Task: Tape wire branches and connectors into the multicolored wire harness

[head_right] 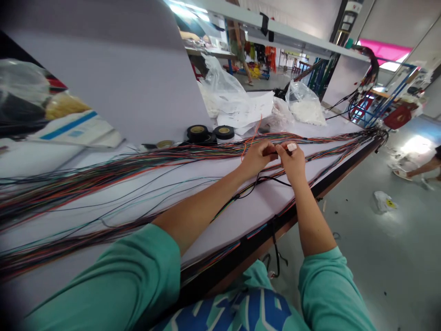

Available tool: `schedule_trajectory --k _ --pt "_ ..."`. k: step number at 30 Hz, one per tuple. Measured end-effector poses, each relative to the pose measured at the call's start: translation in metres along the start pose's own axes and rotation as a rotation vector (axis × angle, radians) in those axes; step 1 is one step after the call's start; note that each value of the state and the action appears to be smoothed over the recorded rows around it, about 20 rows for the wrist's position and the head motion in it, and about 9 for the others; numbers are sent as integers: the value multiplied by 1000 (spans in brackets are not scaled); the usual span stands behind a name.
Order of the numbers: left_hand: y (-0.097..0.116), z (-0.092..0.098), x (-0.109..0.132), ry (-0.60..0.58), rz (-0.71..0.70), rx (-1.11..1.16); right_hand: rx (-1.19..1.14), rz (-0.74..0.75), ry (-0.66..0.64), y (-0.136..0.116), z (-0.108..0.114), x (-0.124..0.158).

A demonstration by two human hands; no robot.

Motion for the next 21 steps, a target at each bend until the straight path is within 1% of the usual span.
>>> schedule_trajectory --k 2,3,5,7,8,10,12,13,15,18,19,21 --pt "0 -2 2 50 -15 14 -95 -42 -104 5 -7 0" --pt "-1 -3 3 59 -15 42 -110 -44 -124 7 -9 -1" --pt "-4 -2 5 67 21 152 -90 -17 -100 9 -10 -2" --pt "-7 2 4 73 111 328 -48 17 -58 8 -9 -2" --pt "-8 3 2 50 164 411 -26 31 -46 7 -9 -1" --pt "-8 4 -3 -53 240 515 27 51 -37 3 -10 0" --pt "-6 2 -6 -169 247 543 80 50 -37 0 -11 1" --pt "-5 1 -7 -195 226 542 92 32 -28 0 -12 1" --pt "-7 0 -6 -178 168 519 88 -21 17 5 -11 -2" --pt "-11 2 2 -147 33 330 69 -102 119 15 -6 -10" --pt "-12 3 5 -164 -9 246 91 -113 138 18 -4 -13" --pt "-12 4 9 -264 -53 122 178 -105 140 18 1 -16"
Point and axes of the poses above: each hand's wrist, its own x-axis away from the middle knuckle, its own z-axis out of the back of the hand, y = z × x, the point moved 3 cm from there along -x, towards the middle knuckle, and after that the axes turned 4 degrees about -y, right-handed, at the moved point
